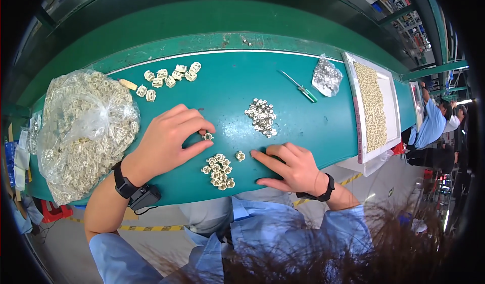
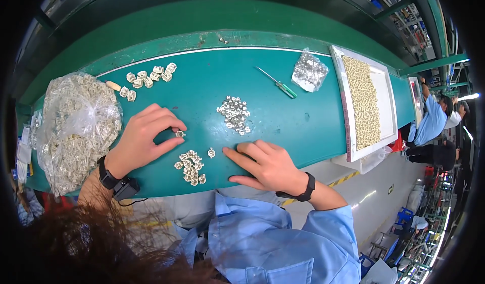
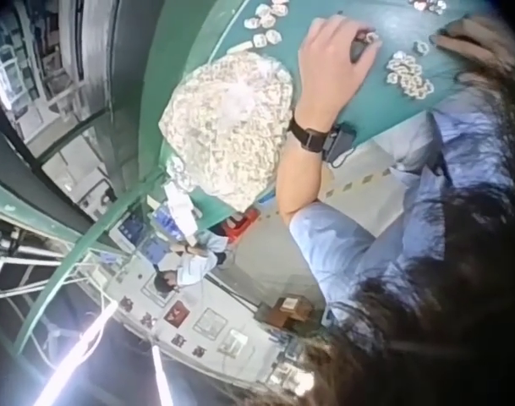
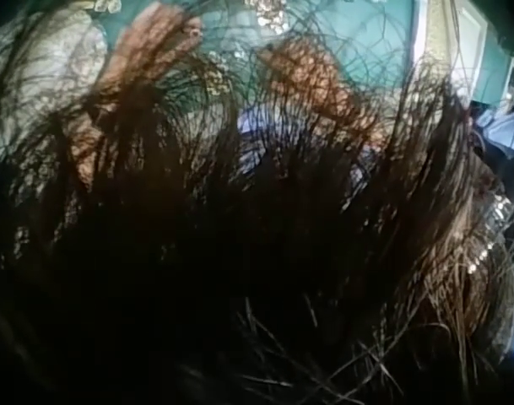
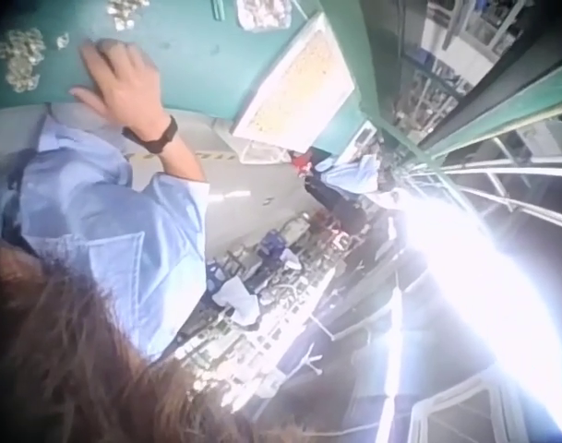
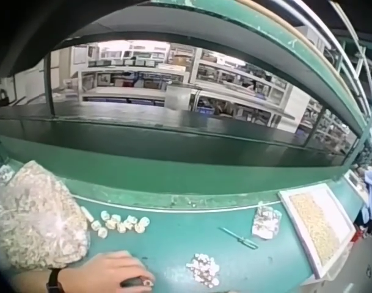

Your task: The person assembles components by hand by picking up a plastic housing and a metal contact, fitting the contact into the housing, and occasionally using a screwdriver to press them together. The person then places the assembled unit onto a growing pile on the work surface and repeats the process.

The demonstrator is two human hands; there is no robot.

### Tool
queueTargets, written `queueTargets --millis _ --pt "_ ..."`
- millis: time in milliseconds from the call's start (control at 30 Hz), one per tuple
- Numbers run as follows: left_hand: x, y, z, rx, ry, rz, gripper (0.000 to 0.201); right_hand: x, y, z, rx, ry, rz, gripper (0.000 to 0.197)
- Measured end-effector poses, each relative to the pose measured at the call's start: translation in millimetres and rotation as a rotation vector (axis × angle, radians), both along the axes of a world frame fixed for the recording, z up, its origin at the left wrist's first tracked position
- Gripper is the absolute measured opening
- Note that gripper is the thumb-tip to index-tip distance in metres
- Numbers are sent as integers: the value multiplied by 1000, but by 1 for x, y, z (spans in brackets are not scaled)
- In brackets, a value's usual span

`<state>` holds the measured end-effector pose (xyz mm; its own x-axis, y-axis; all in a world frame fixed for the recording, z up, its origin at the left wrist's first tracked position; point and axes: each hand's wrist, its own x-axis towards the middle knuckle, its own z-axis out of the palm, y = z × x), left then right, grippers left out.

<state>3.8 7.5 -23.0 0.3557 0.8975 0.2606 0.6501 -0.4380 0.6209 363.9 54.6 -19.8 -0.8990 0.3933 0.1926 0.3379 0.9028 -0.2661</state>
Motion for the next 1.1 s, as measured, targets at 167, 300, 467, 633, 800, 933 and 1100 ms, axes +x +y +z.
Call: queueTargets --millis 167,300,467,633,800,933,1100 --pt "2 3 1 -1 -13 2 28 18 -7 -8 54 92 110 63" --pt "-1 4 4 -24 -8 -29 34 31 -14 -26 177 183 204 52" --pt "1 12 7 -152 -35 -43 31 43 -14 -28 11 216 285 33" --pt "5 11 11 -262 -47 41 24 8 15 31 -578 227 -78 19" --pt "2 9 -4 -212 -185 65 22 -79 71 42 -530 71 -32 19" --pt "-1 4 -7 -123 -248 60 27 -104 80 31 -342 4 68 23" --pt "-4 -4 -10 -52 -220 56 32 -102 72 38 -432 -16 -87 27"
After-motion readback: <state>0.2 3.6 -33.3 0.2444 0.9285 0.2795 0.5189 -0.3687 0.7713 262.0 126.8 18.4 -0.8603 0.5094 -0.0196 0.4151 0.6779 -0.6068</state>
